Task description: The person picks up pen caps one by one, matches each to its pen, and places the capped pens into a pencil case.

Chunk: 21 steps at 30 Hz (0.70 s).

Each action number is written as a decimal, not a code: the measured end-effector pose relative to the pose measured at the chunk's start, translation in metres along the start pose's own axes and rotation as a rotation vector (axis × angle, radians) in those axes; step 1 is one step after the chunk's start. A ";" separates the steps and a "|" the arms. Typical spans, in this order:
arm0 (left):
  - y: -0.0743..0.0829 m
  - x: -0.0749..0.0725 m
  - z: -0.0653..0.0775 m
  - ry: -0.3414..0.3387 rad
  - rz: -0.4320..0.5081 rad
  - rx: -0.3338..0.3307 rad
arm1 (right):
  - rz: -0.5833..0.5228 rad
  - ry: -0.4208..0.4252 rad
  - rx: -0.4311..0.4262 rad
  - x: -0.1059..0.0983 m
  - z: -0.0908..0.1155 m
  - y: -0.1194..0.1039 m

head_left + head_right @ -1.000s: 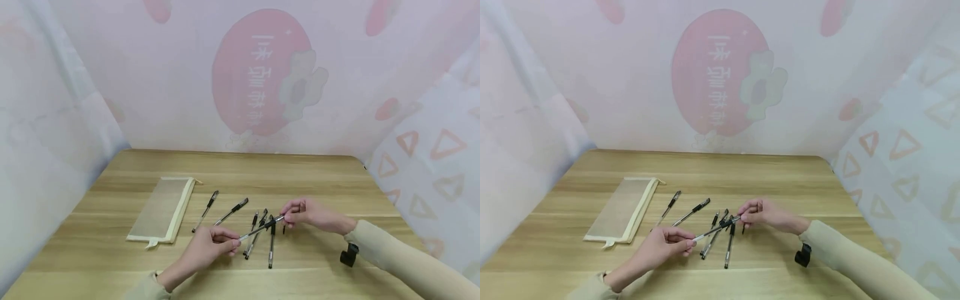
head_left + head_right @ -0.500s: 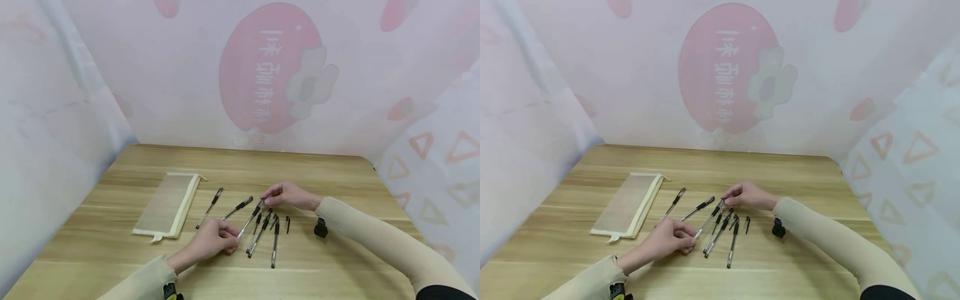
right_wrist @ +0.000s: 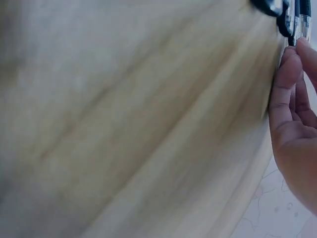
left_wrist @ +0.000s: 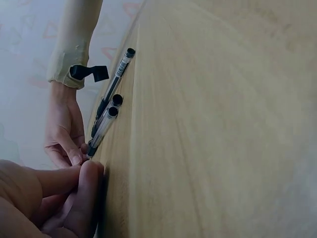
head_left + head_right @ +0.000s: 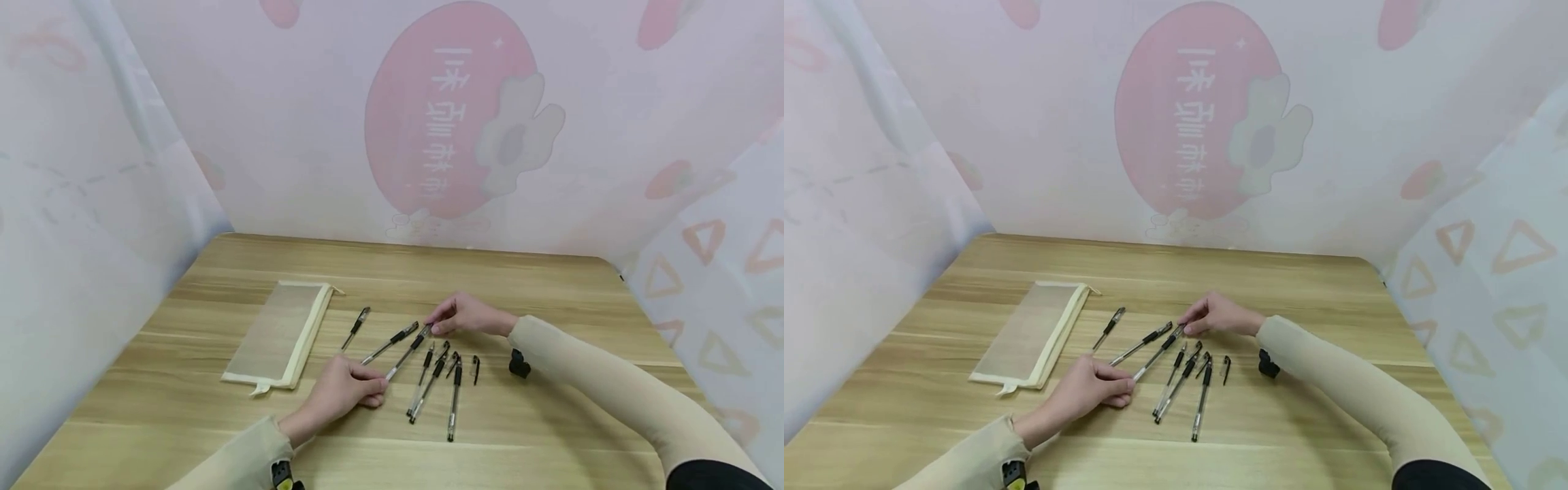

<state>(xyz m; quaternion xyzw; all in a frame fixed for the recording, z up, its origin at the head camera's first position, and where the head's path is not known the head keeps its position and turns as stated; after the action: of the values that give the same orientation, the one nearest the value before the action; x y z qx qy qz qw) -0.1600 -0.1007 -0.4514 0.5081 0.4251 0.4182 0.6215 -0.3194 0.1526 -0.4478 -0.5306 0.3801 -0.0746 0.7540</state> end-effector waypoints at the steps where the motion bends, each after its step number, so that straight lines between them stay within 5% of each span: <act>1: -0.001 -0.001 0.001 0.017 0.020 -0.008 | -0.004 -0.005 -0.004 0.000 -0.001 0.000; 10: -0.003 -0.004 0.008 0.139 0.148 -0.106 | 0.008 -0.037 -0.072 0.001 -0.007 0.001; 21: -0.005 -0.009 0.012 0.149 0.149 -0.167 | 0.088 -0.082 -0.100 0.007 -0.015 -0.001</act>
<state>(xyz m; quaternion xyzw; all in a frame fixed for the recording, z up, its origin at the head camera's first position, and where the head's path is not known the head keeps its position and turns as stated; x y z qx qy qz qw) -0.1503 -0.1138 -0.4541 0.4524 0.3947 0.5338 0.5955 -0.3243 0.1375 -0.4524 -0.5529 0.3751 -0.0007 0.7441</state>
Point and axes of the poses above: each hand's wrist, its own z-axis away from the middle knuckle, its own x-axis out of the palm, y = z × x, the point moved 3 cm from there along -z, towards the middle knuckle, and after that the axes turned 2 degrees about z, right-handed, at the moved point
